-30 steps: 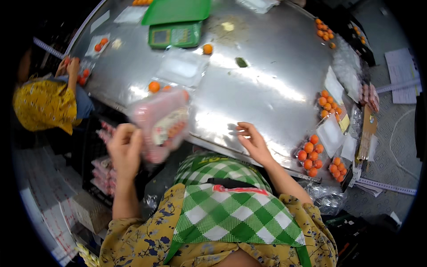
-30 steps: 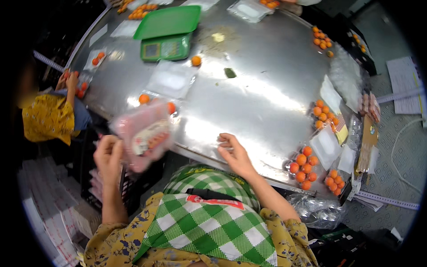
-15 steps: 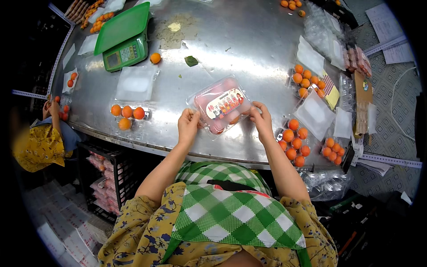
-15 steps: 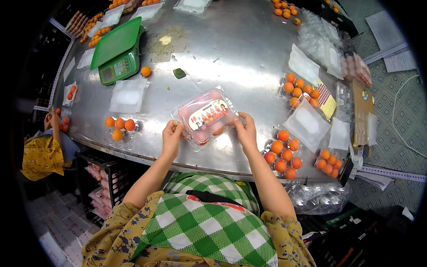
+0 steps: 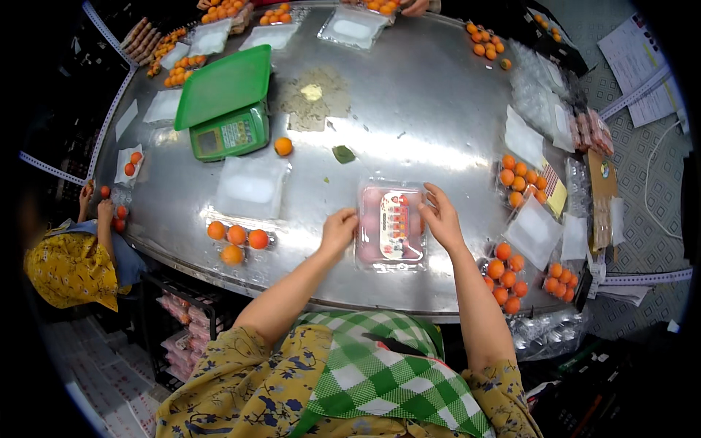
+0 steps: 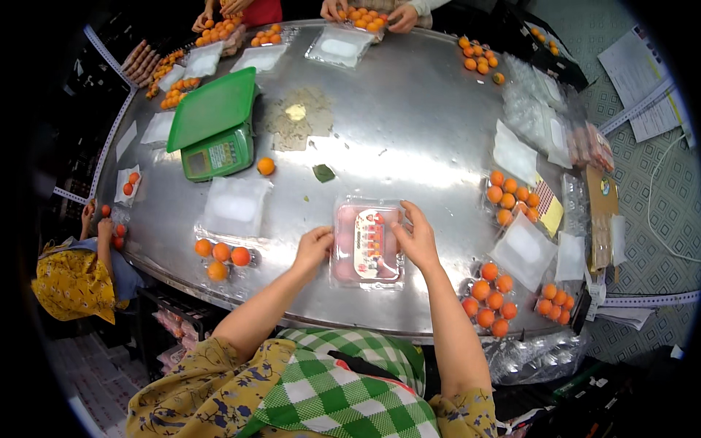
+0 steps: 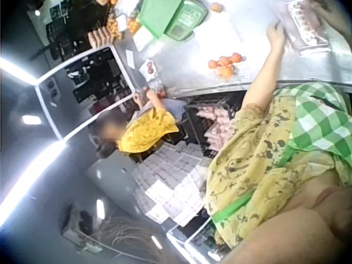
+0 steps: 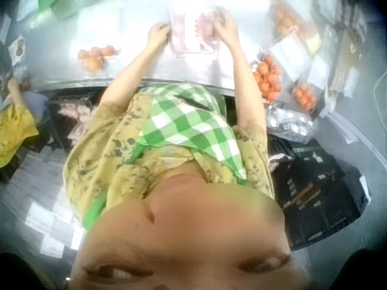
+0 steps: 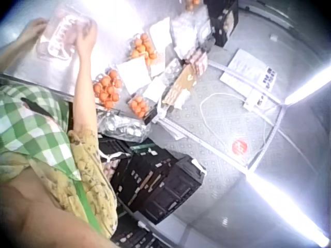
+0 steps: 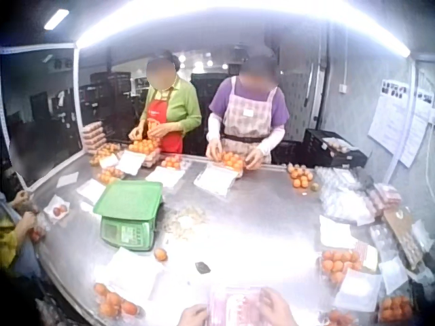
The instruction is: The person arranges persimmons and oranges into clear plastic trays, seals them with lids, and places the finished packages into a black crate. The person handles loose fruit on the table, organizing them into trays.
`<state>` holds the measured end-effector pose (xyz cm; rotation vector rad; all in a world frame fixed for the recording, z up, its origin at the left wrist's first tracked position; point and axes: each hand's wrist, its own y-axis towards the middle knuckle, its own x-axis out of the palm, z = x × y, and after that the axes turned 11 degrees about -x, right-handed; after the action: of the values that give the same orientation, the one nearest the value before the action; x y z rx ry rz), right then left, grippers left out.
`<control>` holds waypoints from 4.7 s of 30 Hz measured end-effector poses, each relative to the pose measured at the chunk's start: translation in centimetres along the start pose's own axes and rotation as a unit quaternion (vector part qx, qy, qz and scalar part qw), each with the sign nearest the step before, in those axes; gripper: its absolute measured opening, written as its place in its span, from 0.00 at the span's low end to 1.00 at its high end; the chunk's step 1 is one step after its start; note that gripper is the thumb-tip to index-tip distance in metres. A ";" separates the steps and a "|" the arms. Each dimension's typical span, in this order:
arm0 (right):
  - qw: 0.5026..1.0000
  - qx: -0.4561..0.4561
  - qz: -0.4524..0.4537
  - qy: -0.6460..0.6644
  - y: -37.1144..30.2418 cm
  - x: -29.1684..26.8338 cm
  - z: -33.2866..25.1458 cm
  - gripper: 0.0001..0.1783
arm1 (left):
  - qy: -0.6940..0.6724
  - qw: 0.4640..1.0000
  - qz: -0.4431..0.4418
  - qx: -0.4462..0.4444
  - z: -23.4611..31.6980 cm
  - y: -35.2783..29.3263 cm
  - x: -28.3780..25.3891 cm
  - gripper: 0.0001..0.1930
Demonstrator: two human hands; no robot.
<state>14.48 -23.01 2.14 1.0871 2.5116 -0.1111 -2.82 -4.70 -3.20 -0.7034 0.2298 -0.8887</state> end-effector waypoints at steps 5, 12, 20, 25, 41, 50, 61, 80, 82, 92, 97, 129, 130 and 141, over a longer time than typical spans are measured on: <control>0.943 -0.133 -0.056 -0.300 -2.4 4.9 -5.0 0.46 | -0.106 0.992 -0.045 -0.057 -0.5 -2.0 -0.2 0.06; 0.901 -0.056 -0.079 -0.424 -5.3 9.6 -8.3 0.46 | -0.169 0.974 -0.118 -0.089 -3.0 -2.9 -0.3 0.05; 0.898 -0.103 -0.125 -0.410 -5.5 7.1 -7.7 0.43 | -0.161 0.975 -0.132 -0.074 -3.7 -4.1 2.1 0.10; 0.921 0.004 0.040 -0.387 -4.0 2.2 -4.7 0.40 | -0.038 0.999 -0.030 -0.001 -1.4 -3.5 2.4 0.15; 0.887 -0.140 -0.148 -0.414 -9.5 3.6 -7.9 0.50 | 0.300 0.828 -0.003 0.473 7.7 -2.9 6.0 0.16; 0.833 -0.211 -0.154 -0.488 -8.3 4.9 -7.0 0.48 | -0.095 0.956 -0.147 -0.234 -3.0 -9.9 0.5 0.08; 0.807 -0.191 -0.149 -0.539 -7.8 6.4 -7.4 0.43 | -0.229 0.965 -0.097 -0.087 -6.0 -6.8 3.0 0.10; 0.725 -0.255 -0.146 -0.622 -6.3 9.7 -6.8 0.32 | -0.206 0.978 0.036 -0.025 -4.8 -4.8 4.5 0.04; 0.736 -0.267 -0.138 -0.607 -6.2 9.5 -7.0 0.32 | -0.207 0.977 0.031 -0.031 -5.1 -4.6 4.5 0.04; 0.797 -0.109 -0.089 -0.588 7.0 -8.0 -9.1 0.18 | -0.162 0.968 -0.093 -0.167 -5.1 -8.0 1.4 0.03; 0.838 -0.272 -0.056 -0.469 1.5 -4.5 -7.2 0.19 | 0.044 0.976 -0.140 -0.163 -4.2 -10.2 -2.2 0.06; 0.870 -0.013 -0.103 -0.482 14.5 -0.9 5.1 0.21 | -0.116 0.943 -0.129 -0.285 -2.4 -10.3 -5.7 0.12; 0.871 -0.014 -0.125 -0.475 14.7 -1.2 5.2 0.20 | -0.136 0.914 -0.168 -0.343 -2.5 -10.5 -5.3 0.13; 0.921 0.146 -0.226 -0.282 12.1 -8.7 1.6 0.24 | -0.107 0.971 -0.088 -0.193 -2.7 -8.0 -3.1 0.12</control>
<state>29.03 -20.90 5.05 0.4431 2.1868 -0.8276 -11.00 -6.97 -0.32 -1.1897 0.1493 -0.9376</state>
